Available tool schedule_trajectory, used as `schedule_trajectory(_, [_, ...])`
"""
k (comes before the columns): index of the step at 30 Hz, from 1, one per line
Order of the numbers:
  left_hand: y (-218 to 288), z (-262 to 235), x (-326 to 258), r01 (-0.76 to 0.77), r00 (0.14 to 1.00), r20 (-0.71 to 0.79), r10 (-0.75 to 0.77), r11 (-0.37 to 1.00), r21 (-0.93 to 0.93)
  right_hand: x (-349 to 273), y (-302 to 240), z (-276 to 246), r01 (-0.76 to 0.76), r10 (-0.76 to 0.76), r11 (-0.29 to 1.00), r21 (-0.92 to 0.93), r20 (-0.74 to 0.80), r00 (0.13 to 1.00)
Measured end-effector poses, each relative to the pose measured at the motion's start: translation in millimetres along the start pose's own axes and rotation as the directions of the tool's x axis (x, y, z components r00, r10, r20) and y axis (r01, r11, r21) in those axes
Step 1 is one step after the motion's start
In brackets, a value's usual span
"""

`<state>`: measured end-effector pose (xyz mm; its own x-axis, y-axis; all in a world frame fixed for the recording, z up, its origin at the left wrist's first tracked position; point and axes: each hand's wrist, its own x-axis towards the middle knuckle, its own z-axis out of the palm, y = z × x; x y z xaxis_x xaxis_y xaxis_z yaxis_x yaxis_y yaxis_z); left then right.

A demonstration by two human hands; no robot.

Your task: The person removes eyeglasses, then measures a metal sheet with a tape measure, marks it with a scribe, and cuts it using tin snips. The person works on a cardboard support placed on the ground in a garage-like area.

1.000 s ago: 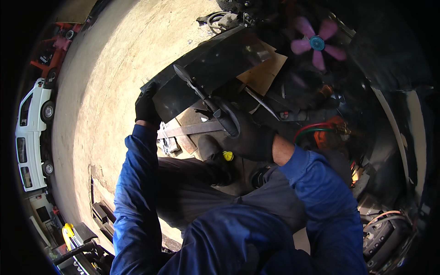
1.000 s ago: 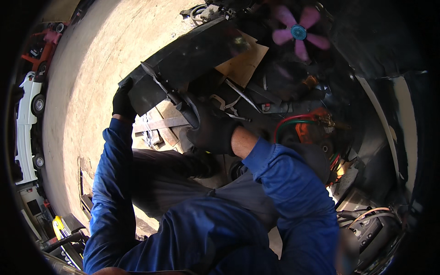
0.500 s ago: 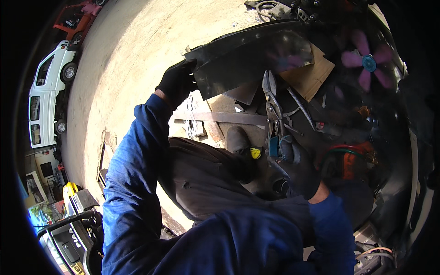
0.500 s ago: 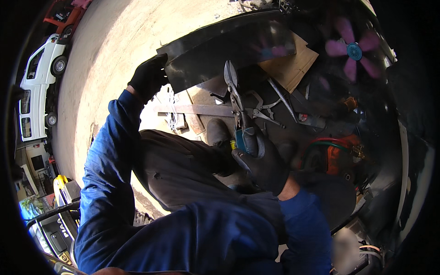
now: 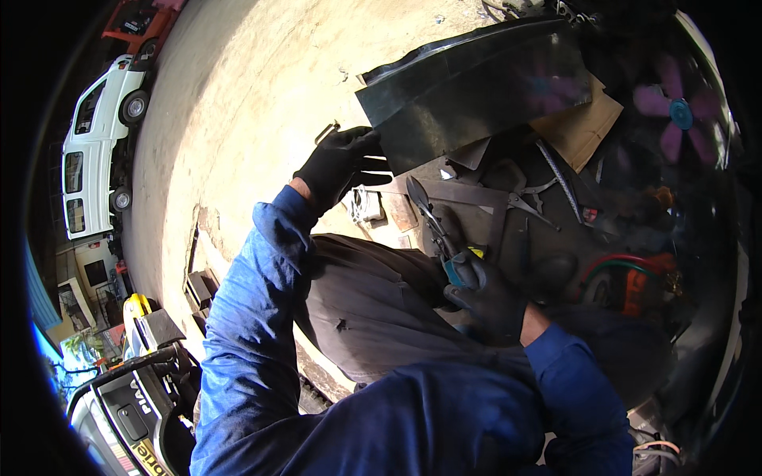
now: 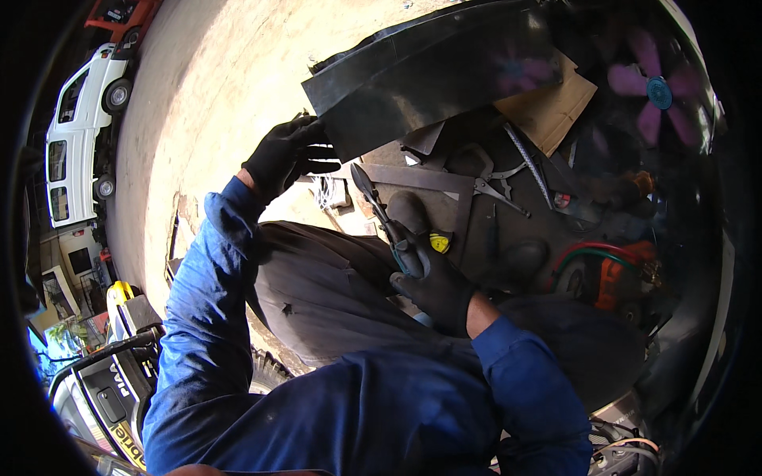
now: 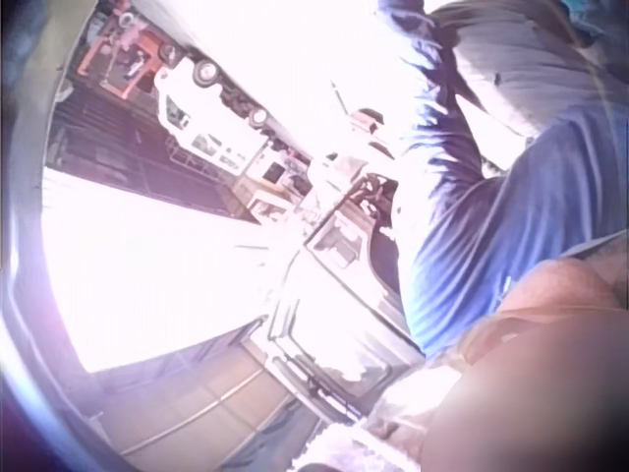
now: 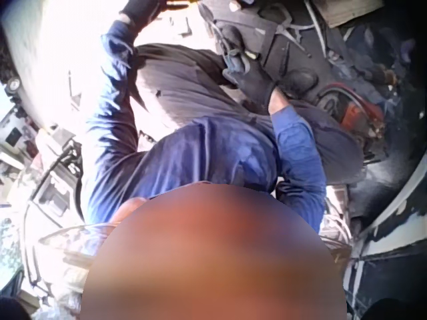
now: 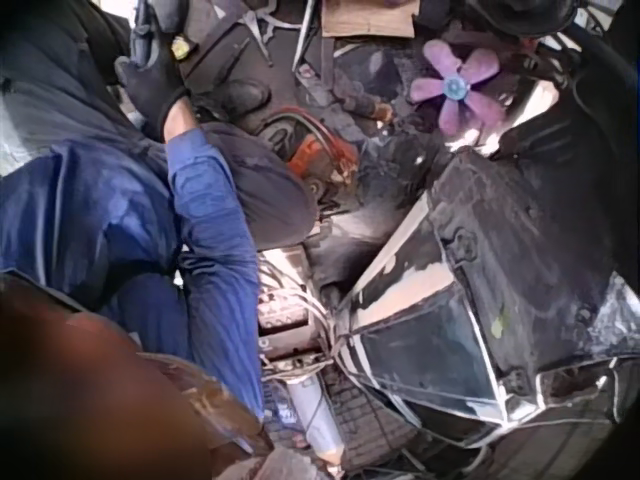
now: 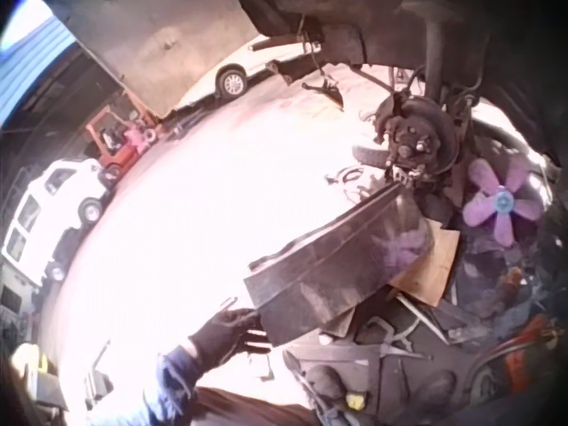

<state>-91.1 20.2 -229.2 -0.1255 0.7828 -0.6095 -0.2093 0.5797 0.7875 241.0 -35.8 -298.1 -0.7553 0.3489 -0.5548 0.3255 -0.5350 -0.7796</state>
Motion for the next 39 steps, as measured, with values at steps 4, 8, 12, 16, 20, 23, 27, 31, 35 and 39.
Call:
schedule_trajectory(4, [-2,-5,10,0.016,1.0,-0.012,-0.016,0.999,0.033,15,13,1,0.002,-0.002,1.0,0.015,0.022,1.0])
schedule_trajectory(8, [-4,-7,24,-0.001,0.999,-0.034,0.005,0.994,0.109,24,29,-9,-0.001,0.0,0.998,-0.059,-0.022,1.0])
schedule_trajectory(12, [-6,-14,30,0.104,0.989,0.111,-0.097,0.993,-0.053,32,32,-22,0.015,-0.034,0.978,-0.207,-0.088,0.995])
schedule_trajectory(16, [-10,-20,31,0.146,0.961,0.255,-0.104,0.978,-0.149,31,19,-29,0.065,-0.089,0.965,-0.253,-0.088,0.992])
schedule_trajectory(20, [-20,-19,29,0.234,0.935,0.221,-0.278,0.95,0.206,29,10,-35,0.098,-0.111,0.969,-0.227,-0.046,0.993])
schedule_trajectory(23, [-35,-10,28,0.145,0.956,0.22,-0.196,0.963,0.227,29,11,-37,0.118,-0.133,0.953,-0.281,-0.035,0.991])
schedule_trajectory(27, [-30,-12,30,-0.014,0.998,0.069,0.005,0.99,0.142,21,10,-38,0.012,-0.015,0.985,-0.169,-0.014,1.0])
schedule_trajectory(31, [-18,-9,34,-0.145,0.987,-0.06,0.148,0.988,0.053,9,-1,-41,0.001,0.003,0.994,-0.106,0.044,0.999])
schedule_trajectory(35, [-21,0,32,-0.171,0.98,-0.102,0.171,0.985,0.013,14,-14,-38,0.051,-0.048,0.993,-0.11,0.027,0.998])
schedule_trajectory(39, [-22,1,33,-0.214,0.971,-0.1,0.217,0.976,0.038,21,-22,-32,0.028,-0.028,1.0,-0.002,0.028,0.999])
